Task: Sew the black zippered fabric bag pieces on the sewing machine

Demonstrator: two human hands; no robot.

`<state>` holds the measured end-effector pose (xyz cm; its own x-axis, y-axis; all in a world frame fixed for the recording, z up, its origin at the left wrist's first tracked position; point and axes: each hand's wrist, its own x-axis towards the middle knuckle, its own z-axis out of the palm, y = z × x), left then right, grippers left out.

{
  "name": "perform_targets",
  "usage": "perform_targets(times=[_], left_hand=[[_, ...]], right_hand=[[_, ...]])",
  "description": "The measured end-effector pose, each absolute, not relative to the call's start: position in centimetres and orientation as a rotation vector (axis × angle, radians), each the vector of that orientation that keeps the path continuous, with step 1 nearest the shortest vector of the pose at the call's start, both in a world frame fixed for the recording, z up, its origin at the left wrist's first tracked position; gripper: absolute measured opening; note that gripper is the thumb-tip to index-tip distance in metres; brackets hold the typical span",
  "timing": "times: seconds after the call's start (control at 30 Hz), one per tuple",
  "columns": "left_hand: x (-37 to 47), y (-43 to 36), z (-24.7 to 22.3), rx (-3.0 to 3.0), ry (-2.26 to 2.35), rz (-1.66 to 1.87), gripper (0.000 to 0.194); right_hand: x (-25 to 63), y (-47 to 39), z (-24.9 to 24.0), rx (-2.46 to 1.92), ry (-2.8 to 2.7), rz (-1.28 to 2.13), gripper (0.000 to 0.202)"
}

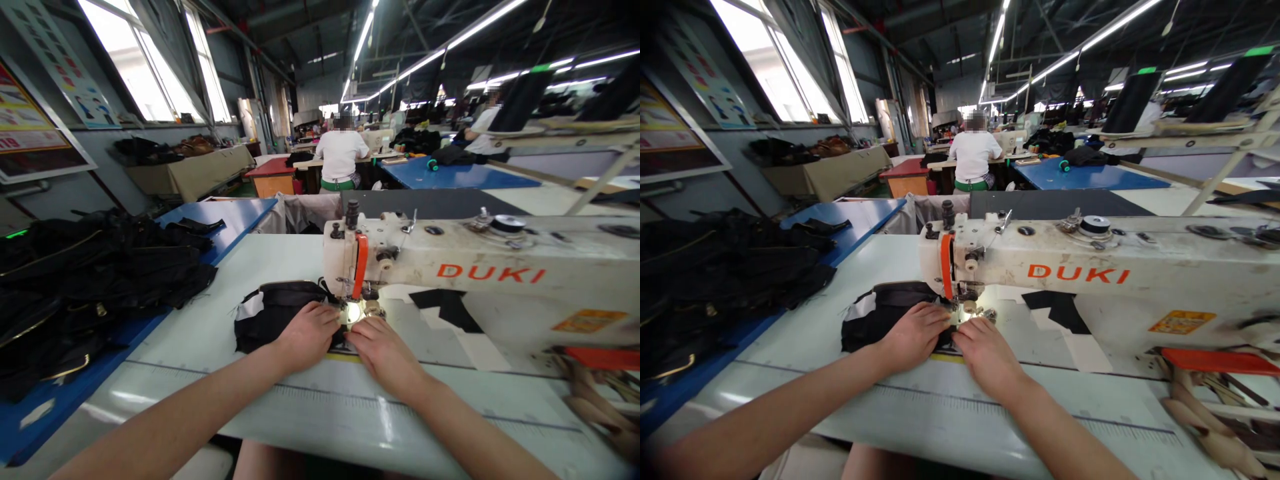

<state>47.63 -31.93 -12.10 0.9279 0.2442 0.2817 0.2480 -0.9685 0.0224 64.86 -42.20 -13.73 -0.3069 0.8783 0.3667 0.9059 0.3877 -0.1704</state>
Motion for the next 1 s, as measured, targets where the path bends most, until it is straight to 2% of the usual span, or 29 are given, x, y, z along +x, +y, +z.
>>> perform_targets(times=[0.33,1.0], left_hand=[[47.3,-31.5,-12.5,-3.087,-0.344,-0.473,0.026],[48.7,-29.7,-13.4,-3.087,-0.465,-0.648,0.026]], right_hand=[[64.8,-42.1,-13.4,-1.562,-2.273,-0.033,0.014],[64.7,-41.3,-13.4,-1.764,-2.192,-0.130,0.020]])
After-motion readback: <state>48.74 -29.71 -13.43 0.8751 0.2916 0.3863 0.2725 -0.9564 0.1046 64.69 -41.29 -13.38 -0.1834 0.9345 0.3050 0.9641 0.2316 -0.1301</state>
